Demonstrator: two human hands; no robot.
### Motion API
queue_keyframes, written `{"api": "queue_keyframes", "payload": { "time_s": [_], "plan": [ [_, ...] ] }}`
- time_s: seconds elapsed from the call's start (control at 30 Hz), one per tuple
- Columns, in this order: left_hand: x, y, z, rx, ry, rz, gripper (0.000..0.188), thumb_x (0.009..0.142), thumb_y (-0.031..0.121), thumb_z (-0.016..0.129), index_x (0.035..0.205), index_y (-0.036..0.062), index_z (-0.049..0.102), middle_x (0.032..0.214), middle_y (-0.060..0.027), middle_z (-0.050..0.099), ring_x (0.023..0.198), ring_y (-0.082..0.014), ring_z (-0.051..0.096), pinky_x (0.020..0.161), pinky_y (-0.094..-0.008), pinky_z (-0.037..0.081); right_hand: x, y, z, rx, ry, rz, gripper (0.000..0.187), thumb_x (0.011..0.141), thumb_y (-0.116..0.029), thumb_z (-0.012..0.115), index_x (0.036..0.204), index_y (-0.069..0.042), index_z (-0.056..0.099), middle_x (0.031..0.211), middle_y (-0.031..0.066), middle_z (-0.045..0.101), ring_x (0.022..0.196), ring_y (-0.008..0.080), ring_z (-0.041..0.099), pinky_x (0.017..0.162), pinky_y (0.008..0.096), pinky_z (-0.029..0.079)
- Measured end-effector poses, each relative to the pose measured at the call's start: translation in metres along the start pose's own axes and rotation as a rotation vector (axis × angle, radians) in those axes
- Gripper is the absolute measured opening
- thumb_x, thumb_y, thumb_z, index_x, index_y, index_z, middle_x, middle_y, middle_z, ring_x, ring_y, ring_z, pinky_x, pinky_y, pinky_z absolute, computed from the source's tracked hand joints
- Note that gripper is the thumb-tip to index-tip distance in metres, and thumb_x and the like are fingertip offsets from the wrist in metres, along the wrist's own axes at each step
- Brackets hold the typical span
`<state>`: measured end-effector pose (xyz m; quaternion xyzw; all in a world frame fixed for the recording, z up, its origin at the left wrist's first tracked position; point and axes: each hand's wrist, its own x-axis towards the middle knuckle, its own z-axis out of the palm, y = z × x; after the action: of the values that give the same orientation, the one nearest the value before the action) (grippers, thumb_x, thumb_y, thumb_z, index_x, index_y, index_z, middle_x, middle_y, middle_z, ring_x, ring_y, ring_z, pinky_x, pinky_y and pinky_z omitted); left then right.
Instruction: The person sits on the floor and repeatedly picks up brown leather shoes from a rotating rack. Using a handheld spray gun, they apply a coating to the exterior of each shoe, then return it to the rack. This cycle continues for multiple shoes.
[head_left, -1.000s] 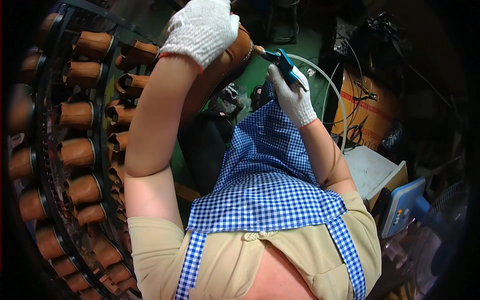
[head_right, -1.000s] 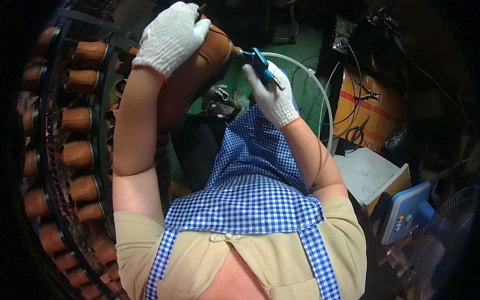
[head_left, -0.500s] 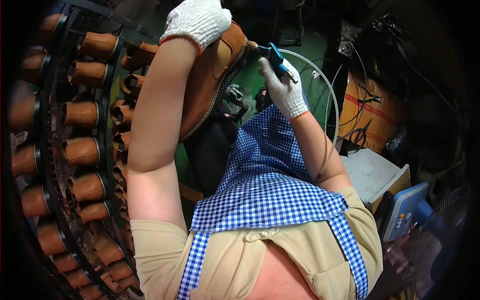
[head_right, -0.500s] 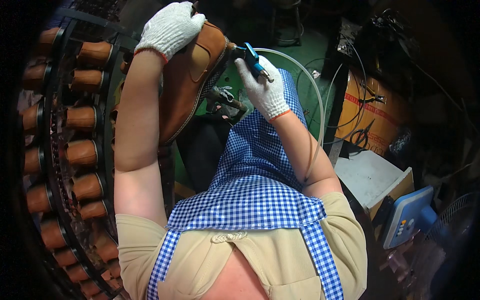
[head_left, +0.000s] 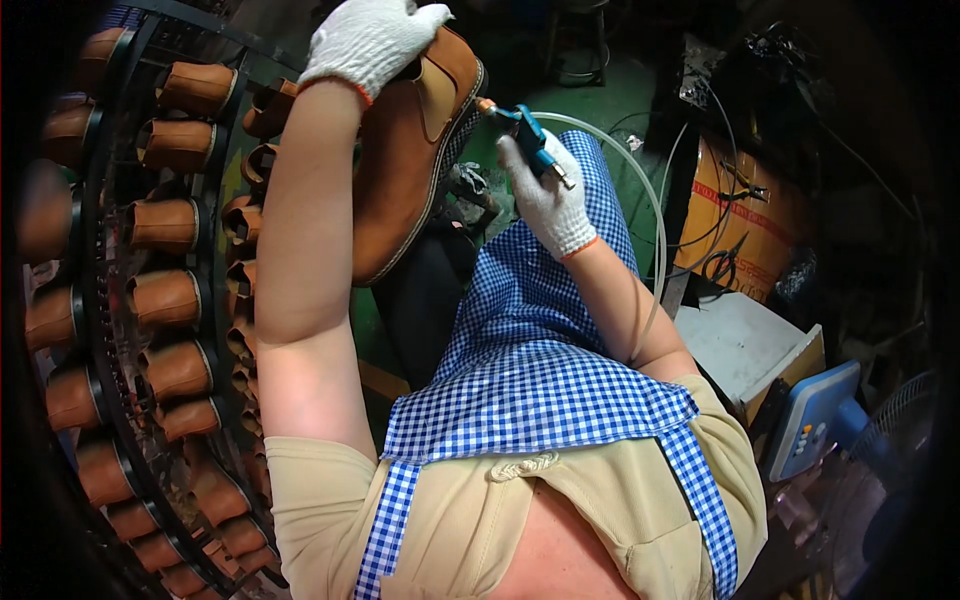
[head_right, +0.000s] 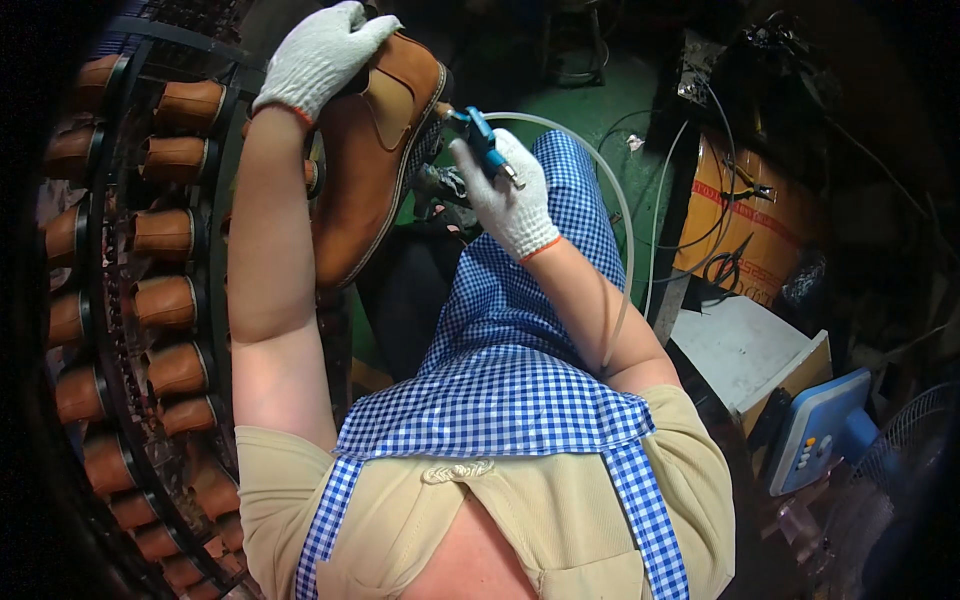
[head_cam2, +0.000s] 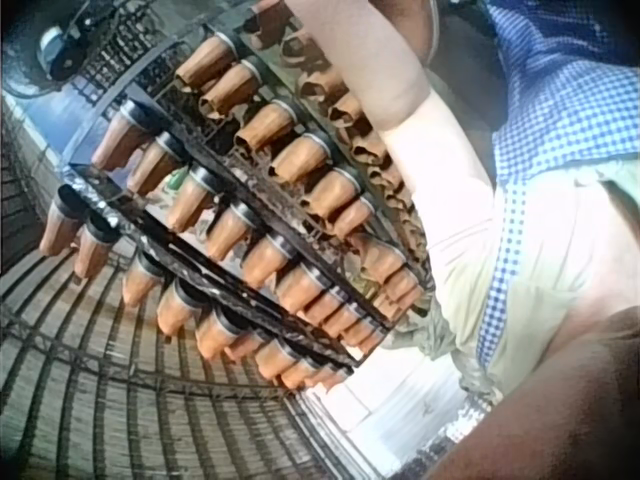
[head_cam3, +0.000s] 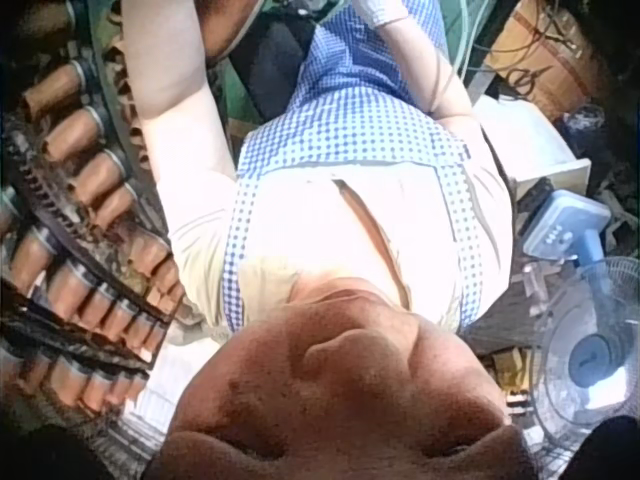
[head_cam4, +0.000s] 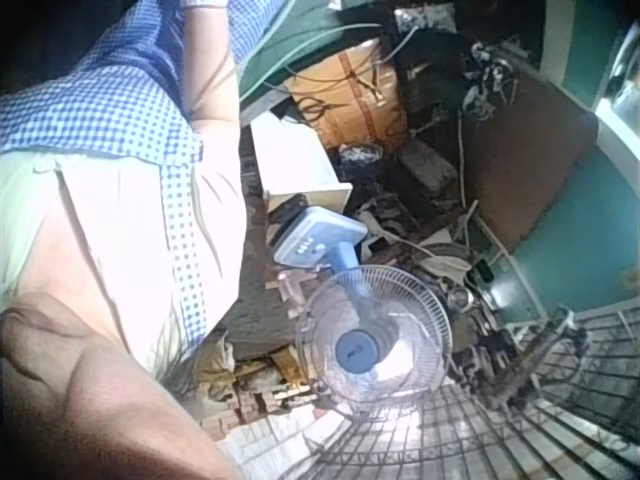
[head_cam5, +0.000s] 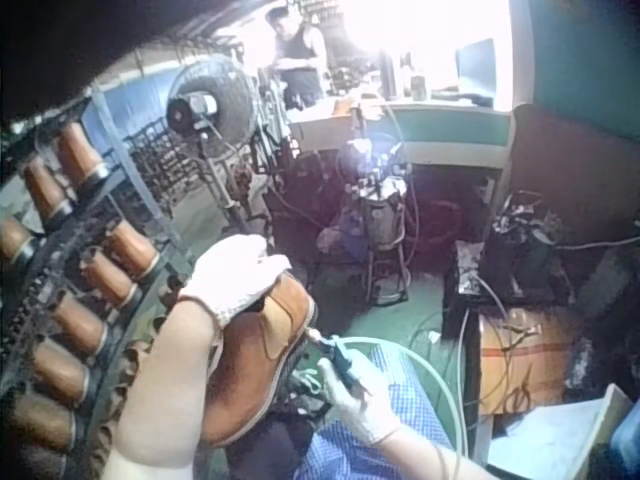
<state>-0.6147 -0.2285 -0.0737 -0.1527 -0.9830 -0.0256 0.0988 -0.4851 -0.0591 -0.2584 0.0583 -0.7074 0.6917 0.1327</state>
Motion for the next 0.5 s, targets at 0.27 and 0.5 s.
{"api": "queue_keyframes", "payload": {
  "time_s": [0.27, 0.5],
  "plan": [
    [-0.132, -0.028, -0.015, -0.802, 0.284, -0.232, 0.031, 0.104, 0.022, 0.067, 0.125, -0.0006, 0.067, 0.116, -0.0088, 0.07, 0.104, -0.0146, 0.065, 0.09, -0.0289, 0.052, -0.027, -0.008, 0.013, -0.158, -0.081, -0.062, 0.016, 0.098, -0.02, 0.075, 0.096, -0.005, 0.071, 0.08, 0.0141, 0.063, 0.07, 0.0344, 0.067, 0.062, 0.0417, 0.053],
    [-0.271, -0.031, 0.03, -0.961, 0.001, -0.633, 0.025, 0.102, 0.0, 0.06, 0.127, -0.0011, 0.064, 0.116, -0.0062, 0.064, 0.112, -0.0147, 0.06, 0.103, -0.0292, 0.048, -0.037, -0.013, 0.002, -0.196, -0.165, -0.153, 0.014, 0.099, -0.014, 0.074, 0.099, -0.003, 0.065, 0.08, 0.01, 0.062, 0.068, 0.025, 0.062, 0.064, 0.0349, 0.051]
  ]
}}
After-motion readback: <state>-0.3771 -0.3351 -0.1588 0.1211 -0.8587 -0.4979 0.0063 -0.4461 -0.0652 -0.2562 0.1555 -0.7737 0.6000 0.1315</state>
